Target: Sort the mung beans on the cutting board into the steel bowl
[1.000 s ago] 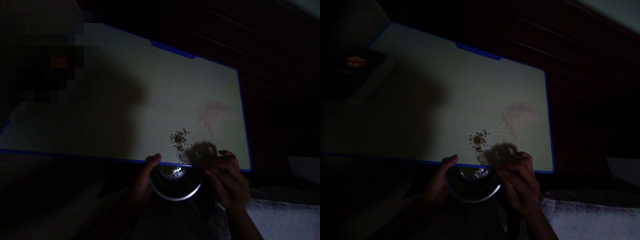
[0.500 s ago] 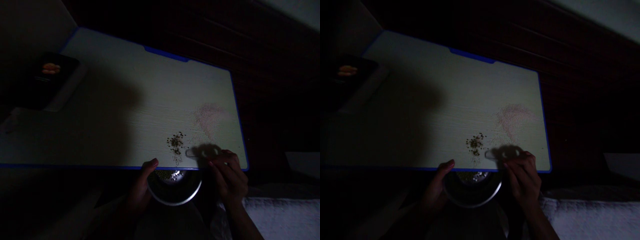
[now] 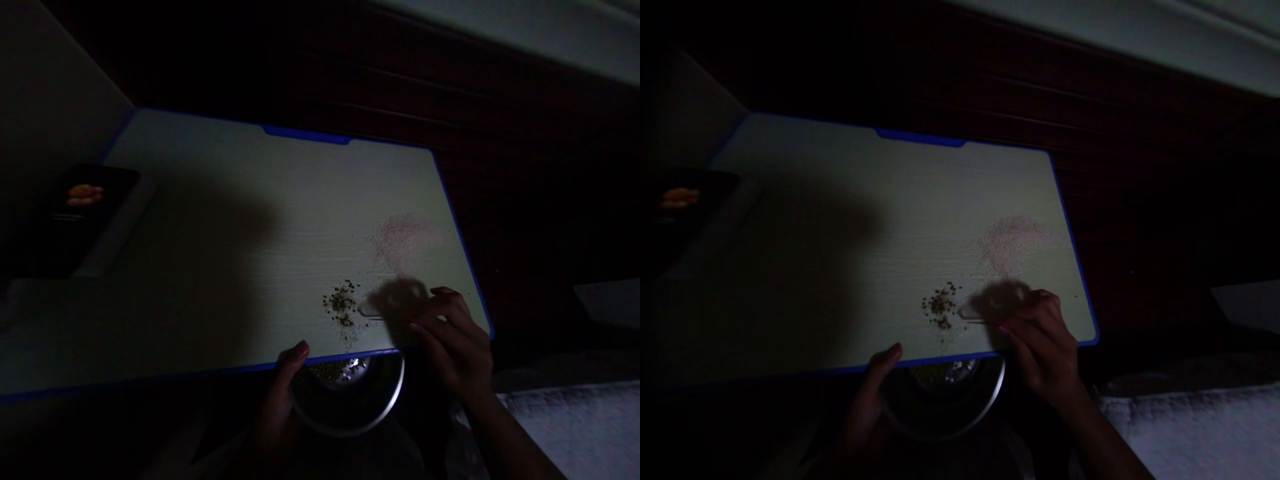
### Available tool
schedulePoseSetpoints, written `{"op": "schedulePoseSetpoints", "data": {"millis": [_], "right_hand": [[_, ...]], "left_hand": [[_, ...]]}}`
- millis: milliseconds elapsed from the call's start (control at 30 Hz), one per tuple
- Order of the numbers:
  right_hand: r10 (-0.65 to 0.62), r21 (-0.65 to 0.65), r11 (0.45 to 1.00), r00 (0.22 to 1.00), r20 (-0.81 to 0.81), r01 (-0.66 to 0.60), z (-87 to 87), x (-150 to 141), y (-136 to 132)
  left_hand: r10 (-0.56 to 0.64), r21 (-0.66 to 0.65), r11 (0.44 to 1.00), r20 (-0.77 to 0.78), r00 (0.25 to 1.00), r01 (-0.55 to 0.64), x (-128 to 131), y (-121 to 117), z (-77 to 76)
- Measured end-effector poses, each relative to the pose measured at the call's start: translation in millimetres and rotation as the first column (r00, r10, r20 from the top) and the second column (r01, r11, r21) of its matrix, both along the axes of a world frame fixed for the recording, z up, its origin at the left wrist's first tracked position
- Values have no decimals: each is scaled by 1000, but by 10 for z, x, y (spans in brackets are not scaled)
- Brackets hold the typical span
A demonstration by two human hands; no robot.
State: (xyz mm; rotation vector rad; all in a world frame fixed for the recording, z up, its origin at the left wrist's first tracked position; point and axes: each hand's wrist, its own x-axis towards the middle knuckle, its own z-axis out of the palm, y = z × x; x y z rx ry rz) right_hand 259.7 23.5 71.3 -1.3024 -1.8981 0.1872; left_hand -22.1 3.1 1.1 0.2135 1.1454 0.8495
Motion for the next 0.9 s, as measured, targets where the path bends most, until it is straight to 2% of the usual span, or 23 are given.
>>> {"op": "schedulePoseSetpoints", "data": {"millis": [133,233,333,400,567,633,767,900], "right_hand": [[-95,6,995,995,-43,95,24,50,-146],[-59,-47,997,997,-56,56,11,-9,-235],[-34,-55,998,998,-46,31,-35,-88,-258],[-74,-47,996,996,-42,72,-71,-112,-247],[-240,-21,971,970,-43,239,-90,-88,-202],[-204,-13,979,977,-68,204,-67,-92,-184],[-23,-5,1000,997,-71,23,-41,-119,-143],[15,-12,1000,998,-59,-16,-72,-96,-153]], "left_hand": [[32,91,996,-158,987,-18,-37,-18,84],[16,91,996,-167,986,-1,27,9,52],[36,115,993,-272,962,-4,99,7,-25],[118,256,967,-389,914,-16,101,-38,-56],[85,348,936,-374,923,55,42,-160,-14],[70,364,929,-347,935,66,49,-173,5],[80,351,935,-347,934,50,73,-177,2],[107,334,943,-274,956,-10,57,-153,-29]]}}
